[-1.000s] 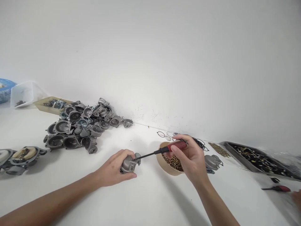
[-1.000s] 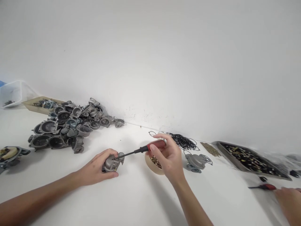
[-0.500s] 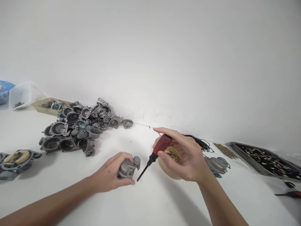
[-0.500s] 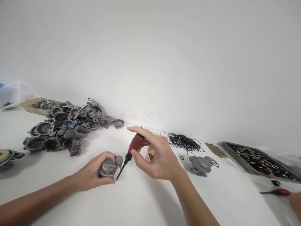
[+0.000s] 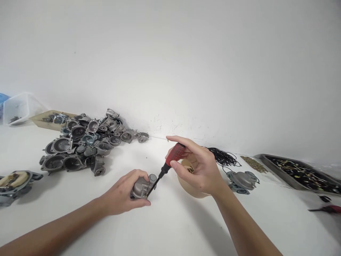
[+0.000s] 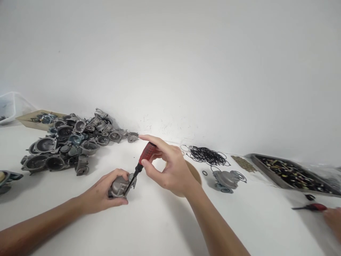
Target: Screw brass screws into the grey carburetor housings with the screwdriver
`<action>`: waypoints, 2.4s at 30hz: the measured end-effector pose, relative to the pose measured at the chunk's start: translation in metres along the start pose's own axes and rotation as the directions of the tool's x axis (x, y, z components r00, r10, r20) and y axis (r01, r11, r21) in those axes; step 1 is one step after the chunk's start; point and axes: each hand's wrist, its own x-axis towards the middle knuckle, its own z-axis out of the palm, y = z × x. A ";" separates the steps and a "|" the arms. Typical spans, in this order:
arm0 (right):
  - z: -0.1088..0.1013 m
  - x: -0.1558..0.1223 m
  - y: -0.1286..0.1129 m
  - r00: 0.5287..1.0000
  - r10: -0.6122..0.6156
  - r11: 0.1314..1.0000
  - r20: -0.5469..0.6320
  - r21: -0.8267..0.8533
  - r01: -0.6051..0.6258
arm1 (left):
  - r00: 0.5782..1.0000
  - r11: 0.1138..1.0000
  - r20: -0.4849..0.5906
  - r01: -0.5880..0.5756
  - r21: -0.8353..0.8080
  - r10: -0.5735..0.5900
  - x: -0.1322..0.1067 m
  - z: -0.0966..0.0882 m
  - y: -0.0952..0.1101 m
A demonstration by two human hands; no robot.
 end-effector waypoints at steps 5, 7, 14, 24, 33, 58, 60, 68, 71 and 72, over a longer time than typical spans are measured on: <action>-0.001 0.000 0.002 1.000 0.003 1.000 0.010 -0.015 -0.002 | 1.000 1.000 -0.001 0.002 0.005 -0.002 0.001 0.000 0.000; -0.002 0.000 0.002 1.000 0.007 1.000 0.015 -0.030 -0.007 | 1.000 1.000 -0.002 0.003 0.010 -0.003 0.001 0.000 0.001; 0.009 0.000 -0.003 0.995 -0.084 0.996 0.055 -0.010 0.084 | 1.000 1.000 -0.005 0.001 0.028 -0.001 0.002 -0.001 0.002; 0.030 -0.002 -0.011 0.979 -0.206 0.972 -0.004 0.115 0.205 | 1.000 0.999 -0.015 0.009 0.035 -0.008 0.002 -0.001 0.002; 0.026 0.000 -0.011 0.985 -0.168 0.975 0.031 0.150 0.162 | 1.000 0.999 -0.016 0.015 0.038 -0.015 0.002 -0.002 0.003; 0.026 -0.001 -0.007 0.984 -0.180 0.976 -0.009 0.121 0.180 | 1.000 1.000 -0.017 -0.001 -0.026 0.000 0.004 -0.003 0.004; 0.025 -0.001 -0.007 0.986 -0.156 0.970 0.063 0.196 0.141 | 1.000 0.999 -0.008 0.007 -0.035 -0.007 0.004 -0.003 0.004; 0.025 0.002 -0.009 0.949 -0.315 0.949 -0.026 -0.029 0.314 | 0.996 0.998 -0.063 -0.067 0.011 0.067 0.005 -0.001 0.000; 0.025 0.000 -0.010 0.961 -0.273 0.960 0.048 0.076 0.269 | 0.993 0.993 -0.051 -0.109 0.047 0.111 0.006 -0.002 -0.002; 0.025 0.000 -0.009 0.963 -0.265 0.962 0.042 0.086 0.260 | 0.991 0.991 -0.048 -0.123 0.059 0.126 0.007 -0.003 -0.003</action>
